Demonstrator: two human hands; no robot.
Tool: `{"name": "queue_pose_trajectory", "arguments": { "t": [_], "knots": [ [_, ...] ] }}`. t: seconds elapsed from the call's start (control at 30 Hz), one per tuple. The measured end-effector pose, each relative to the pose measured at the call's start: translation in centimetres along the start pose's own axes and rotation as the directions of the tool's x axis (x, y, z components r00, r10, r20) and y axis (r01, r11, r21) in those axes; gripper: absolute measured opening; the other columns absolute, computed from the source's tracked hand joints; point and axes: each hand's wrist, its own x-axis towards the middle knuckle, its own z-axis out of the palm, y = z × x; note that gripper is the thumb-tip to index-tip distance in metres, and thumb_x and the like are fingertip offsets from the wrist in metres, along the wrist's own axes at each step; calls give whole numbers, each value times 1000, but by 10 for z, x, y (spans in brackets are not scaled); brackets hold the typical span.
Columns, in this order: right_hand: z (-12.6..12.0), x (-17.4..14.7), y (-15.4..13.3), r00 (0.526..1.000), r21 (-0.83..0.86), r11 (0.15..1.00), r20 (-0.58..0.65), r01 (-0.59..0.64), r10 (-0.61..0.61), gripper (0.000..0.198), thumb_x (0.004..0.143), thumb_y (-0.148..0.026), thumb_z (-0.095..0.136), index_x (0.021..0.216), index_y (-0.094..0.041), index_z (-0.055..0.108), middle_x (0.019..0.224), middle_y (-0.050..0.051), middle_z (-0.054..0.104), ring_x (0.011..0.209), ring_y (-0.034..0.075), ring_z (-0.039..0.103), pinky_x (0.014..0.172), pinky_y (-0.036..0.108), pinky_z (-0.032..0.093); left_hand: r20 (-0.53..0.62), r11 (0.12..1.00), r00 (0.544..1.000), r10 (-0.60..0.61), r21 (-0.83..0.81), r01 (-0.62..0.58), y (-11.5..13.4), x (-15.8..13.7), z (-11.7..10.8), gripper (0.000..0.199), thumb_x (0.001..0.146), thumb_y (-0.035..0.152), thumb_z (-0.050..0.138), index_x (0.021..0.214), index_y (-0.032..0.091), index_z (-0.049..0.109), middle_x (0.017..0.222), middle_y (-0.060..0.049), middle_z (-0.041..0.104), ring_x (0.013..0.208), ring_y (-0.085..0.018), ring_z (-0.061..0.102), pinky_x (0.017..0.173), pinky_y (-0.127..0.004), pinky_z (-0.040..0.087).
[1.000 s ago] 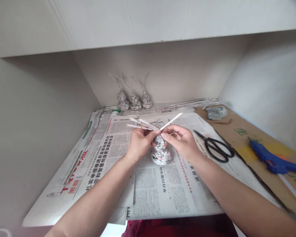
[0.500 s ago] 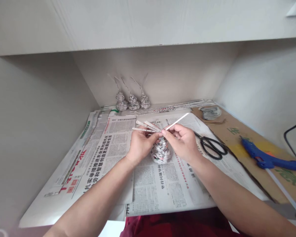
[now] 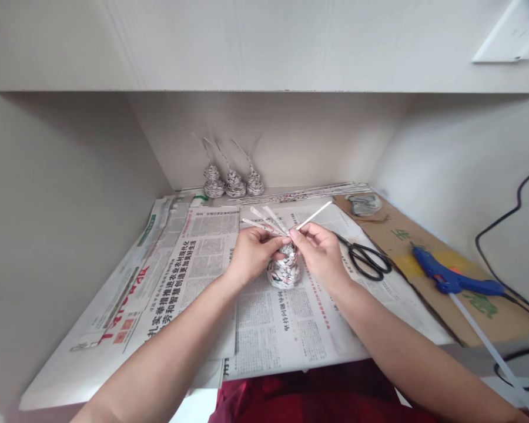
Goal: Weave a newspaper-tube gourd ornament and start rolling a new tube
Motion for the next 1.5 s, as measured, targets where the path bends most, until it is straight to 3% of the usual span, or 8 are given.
{"name": "queue_pose_trajectory", "arguments": {
  "t": [0.33, 0.53, 0.67, 0.97, 1.17, 1.27, 1.4, 1.5],
  "knots": [
    [-1, -7, -15, 998, -122, 991, -1, -55, 55, 21, 76, -38, 73, 80, -20, 66, 67, 2, 65, 53, 14, 54, 50, 27, 42, -8, 988, 994, 113, 102, -112, 1, -4, 0, 15, 64, 23, 82, 67, 12, 72, 56, -2, 66, 50, -13, 58, 49, -23, 44],
    [-2, -11, -12, 998, -21, 1000, 55, 16, -15, 18, 78, -37, 71, 79, -21, 64, 65, -1, 59, 55, 12, 50, 49, 25, 38, 62, 999, 997, 52, -13, -51, -4, -2, -1, 22, 60, 25, 85, 68, 11, 70, 62, -1, 65, 53, -11, 57, 51, -23, 50],
    [-7, -15, -12, 996, -33, 999, 85, 13, -10, 15, 80, -35, 70, 82, -22, 65, 72, 0, 61, 61, 13, 53, 53, 26, 42, 120, 993, 992, 36, -115, -22, -5, -5, 2, 27, 62, 29, 84, 71, 12, 65, 57, 3, 59, 39, -5, 45, 34, -17, 37],
    [-19, -22, -28, 953, -217, 943, 225, 251, -202, 5, 85, -27, 66, 86, -24, 69, 90, 3, 60, 79, 17, 60, 66, 30, 49, 194, 959, 981, 9, -280, 47, -7, -7, 7, 33, 59, 26, 87, 73, 13, 60, 68, 1, 64, 61, -12, 63, 55, -22, 54],
    [-45, -22, -50, 938, -405, 885, 333, 231, -93, 43, 85, -17, 56, 125, -32, 58, 116, 6, 61, 87, 19, 62, 67, 32, 50, 172, 969, 980, 97, -243, -53, -5, -3, 1, 30, 62, 24, 85, 72, 11, 60, 72, -4, 69, 67, -15, 68, 63, -26, 56],
    [-85, -12, -44, 965, -723, 676, 255, 146, 64, 32, 84, -24, 57, 115, -28, 62, 109, 7, 67, 78, 20, 63, 62, 31, 46, 153, 971, 979, 134, -216, -99, 0, -1, -2, 31, 63, 24, 85, 76, 11, 59, 71, -4, 70, 64, -14, 67, 61, -25, 57],
    [-146, 0, -21, 948, -990, 102, 123, 97, 294, 16, 80, -28, 57, 91, -19, 63, 87, 10, 71, 80, 27, 65, 66, 33, 43, 82, 969, 987, 141, -214, -121, 4, -1, -3, 43, 60, 20, 85, 83, 17, 50, 74, -1, 69, 72, -16, 70, 62, -27, 60],
    [-173, 1, -3, 928, -997, 32, 83, 77, 363, 16, 79, -26, 56, 93, -19, 59, 81, 8, 71, 77, 25, 66, 65, 31, 42, 50, 972, 985, 163, -179, -152, 4, -1, -2, 41, 61, 19, 84, 81, 16, 48, 73, -1, 68, 70, -15, 69, 60, -25, 60]
  ]
}}
